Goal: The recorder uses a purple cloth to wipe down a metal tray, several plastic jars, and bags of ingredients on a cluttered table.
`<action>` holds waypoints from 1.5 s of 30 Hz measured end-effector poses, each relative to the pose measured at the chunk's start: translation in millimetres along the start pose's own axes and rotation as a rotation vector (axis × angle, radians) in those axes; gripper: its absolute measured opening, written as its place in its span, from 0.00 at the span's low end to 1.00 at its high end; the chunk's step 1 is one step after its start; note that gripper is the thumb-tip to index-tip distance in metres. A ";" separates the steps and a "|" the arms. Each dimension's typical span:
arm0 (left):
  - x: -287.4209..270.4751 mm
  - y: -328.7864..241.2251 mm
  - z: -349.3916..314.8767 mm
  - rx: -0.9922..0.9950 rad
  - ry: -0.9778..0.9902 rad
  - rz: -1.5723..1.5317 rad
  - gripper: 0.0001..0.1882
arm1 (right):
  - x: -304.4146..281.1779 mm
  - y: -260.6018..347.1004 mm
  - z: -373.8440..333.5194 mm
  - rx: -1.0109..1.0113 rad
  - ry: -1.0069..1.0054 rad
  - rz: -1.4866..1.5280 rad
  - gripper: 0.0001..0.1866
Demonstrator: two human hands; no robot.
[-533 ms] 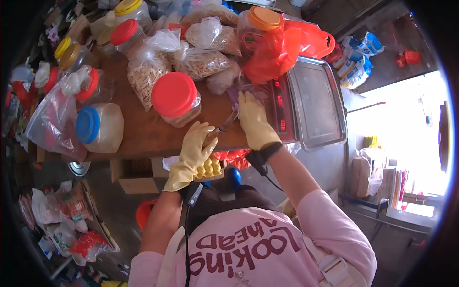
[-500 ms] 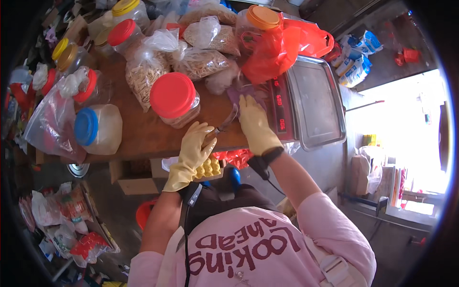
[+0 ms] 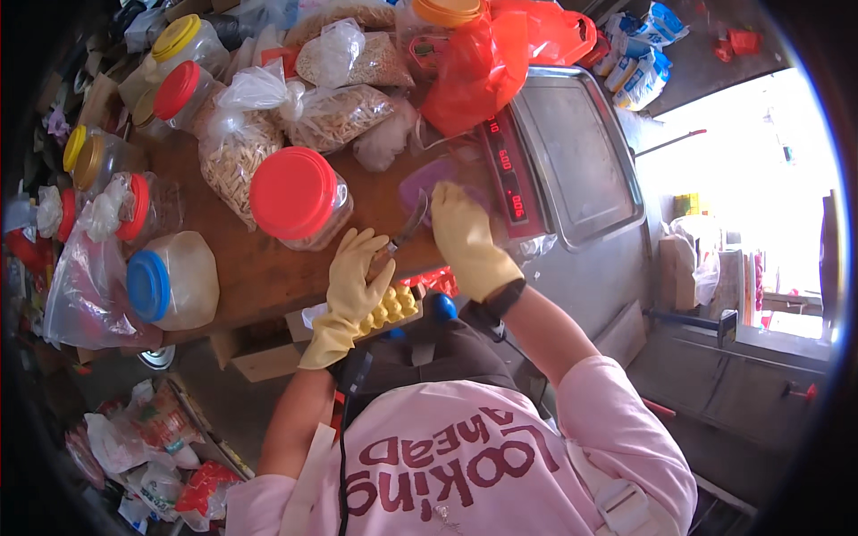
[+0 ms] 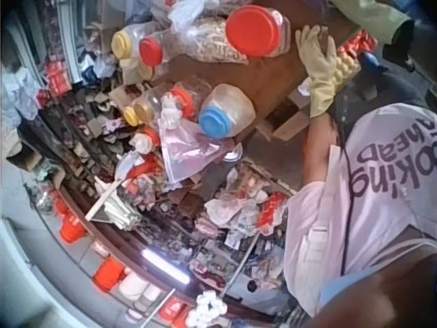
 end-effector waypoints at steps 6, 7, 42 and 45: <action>-2.5 1.2 -0.9 0.019 -0.038 -0.031 0.16 | -20.7 -28.7 13.4 0.487 0.539 -0.036 0.19; -2.7 0.2 -0.3 0.008 -0.032 -0.027 0.16 | -6.9 -24.6 2.3 0.441 0.433 -0.124 0.20; -39.9 -60.1 -65.6 -0.801 0.173 -0.499 0.16 | -1.4 -97.7 -242.3 0.784 0.183 0.344 0.19; -37.9 -60.2 -72.1 -0.774 0.104 -0.522 0.16 | -37.0 -97.0 -246.3 0.894 0.248 0.504 0.18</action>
Point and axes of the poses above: each hand's wrist, its own z-axis towards the middle knuckle, its own x-axis out of the palm, y = z × x, the point moved 2 cm from there along z, towards the middle knuckle, and after that the axes turned 7 degrees about -x, right-handed, at the moved point
